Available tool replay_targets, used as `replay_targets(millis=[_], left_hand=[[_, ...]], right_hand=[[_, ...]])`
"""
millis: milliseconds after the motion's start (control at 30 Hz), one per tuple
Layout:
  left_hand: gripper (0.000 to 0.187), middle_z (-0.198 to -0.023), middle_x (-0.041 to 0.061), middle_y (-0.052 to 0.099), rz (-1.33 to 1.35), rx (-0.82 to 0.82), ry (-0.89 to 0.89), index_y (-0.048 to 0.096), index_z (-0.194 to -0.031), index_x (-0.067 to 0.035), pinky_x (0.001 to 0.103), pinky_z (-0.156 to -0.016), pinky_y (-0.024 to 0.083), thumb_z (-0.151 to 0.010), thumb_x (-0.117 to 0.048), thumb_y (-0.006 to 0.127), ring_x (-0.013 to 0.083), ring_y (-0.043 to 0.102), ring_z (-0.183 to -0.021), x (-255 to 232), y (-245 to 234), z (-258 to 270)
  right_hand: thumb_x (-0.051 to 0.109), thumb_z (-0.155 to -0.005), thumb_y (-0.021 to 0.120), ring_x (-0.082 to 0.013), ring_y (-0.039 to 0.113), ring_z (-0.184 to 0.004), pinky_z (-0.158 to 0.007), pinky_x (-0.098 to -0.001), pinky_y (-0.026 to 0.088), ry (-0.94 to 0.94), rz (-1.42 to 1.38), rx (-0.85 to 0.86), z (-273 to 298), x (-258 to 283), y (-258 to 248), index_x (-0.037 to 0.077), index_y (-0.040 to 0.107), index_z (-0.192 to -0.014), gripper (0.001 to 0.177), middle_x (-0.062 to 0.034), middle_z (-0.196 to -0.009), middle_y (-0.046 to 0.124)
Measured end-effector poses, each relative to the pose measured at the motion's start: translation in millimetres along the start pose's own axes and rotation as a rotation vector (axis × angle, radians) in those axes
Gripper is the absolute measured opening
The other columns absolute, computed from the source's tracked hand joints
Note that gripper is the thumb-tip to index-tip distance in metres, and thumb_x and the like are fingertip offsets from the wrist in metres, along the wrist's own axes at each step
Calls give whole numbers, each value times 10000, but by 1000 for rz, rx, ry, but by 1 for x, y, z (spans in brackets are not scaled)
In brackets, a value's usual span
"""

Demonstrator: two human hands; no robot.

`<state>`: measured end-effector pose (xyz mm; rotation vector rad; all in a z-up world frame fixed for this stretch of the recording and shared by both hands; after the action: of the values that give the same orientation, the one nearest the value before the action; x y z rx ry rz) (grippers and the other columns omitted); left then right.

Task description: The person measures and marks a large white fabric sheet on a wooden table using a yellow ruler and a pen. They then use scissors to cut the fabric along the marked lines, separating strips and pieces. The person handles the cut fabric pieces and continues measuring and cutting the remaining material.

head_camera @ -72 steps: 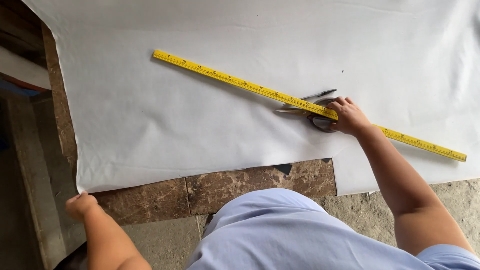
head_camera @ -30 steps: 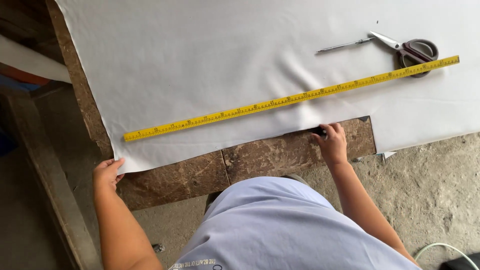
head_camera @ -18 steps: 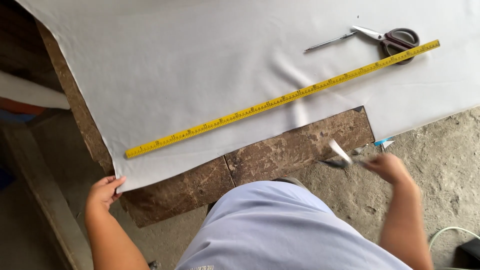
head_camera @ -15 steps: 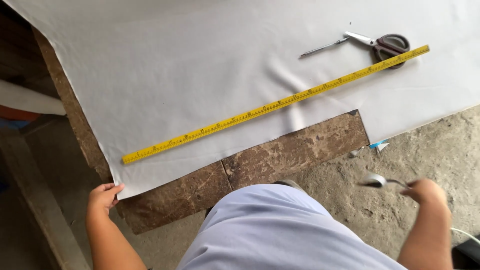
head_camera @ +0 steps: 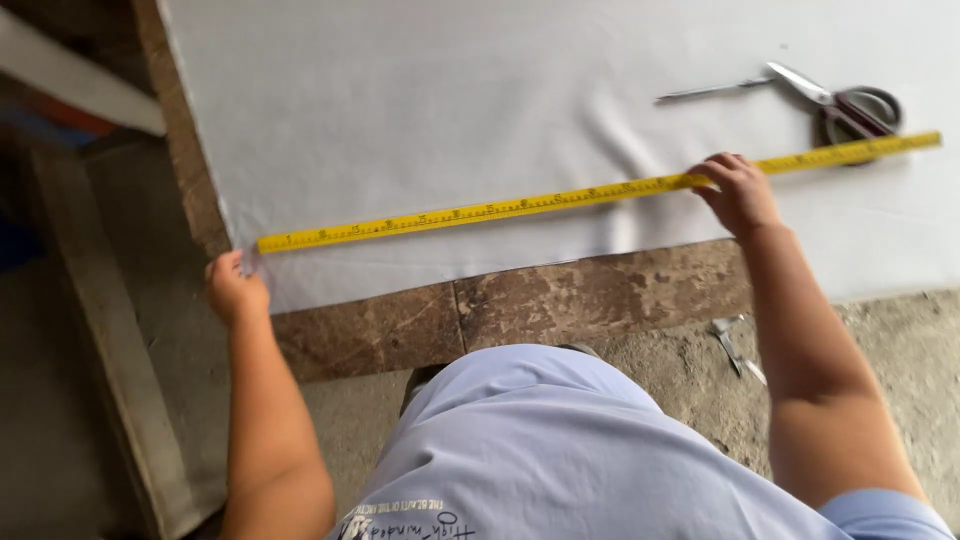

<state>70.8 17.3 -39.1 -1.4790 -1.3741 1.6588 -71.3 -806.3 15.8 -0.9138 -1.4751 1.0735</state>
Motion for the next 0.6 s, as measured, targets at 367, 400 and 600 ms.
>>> replay_targets(millis=[367,400,600], left_hand=[[283,-1156,22,751,177,39,-288,702,-1220,-144,369,-893,573,-942,-110,664,179,709,-1019,-14,-19,16],[272,-1147,21,758,173,44,-276,720,-1202,-143,364,-890,572,-934,-124,685,183,717,-1013,-16,-20,16],[280,-983,46,794,204,-27,-231,804,-1088,-147,314,-794,589,-824,-63,765,182,760,-882,8,0,3]], right_hand=[[452,-1010,693,-171,632,-1031,-985,-372,353,150,-77,94,26,30,10,271,780,-1237,303,40,-1025,701],[451,-983,727,-167,635,-1013,-972,-365,364,134,-71,73,26,28,12,276,787,-1236,313,38,-1014,702],[410,-947,789,-185,643,-924,-868,-384,442,39,-94,-39,4,32,21,256,798,-1202,298,5,-964,672]])
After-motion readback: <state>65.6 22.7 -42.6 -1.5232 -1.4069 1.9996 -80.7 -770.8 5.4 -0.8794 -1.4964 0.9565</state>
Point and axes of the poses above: each hand's wrist, its own z-axis away from the middle knuckle, its own y-axis out of the palm, x = y × z, the point moved 3 cm from there along -z, towards the middle knuckle
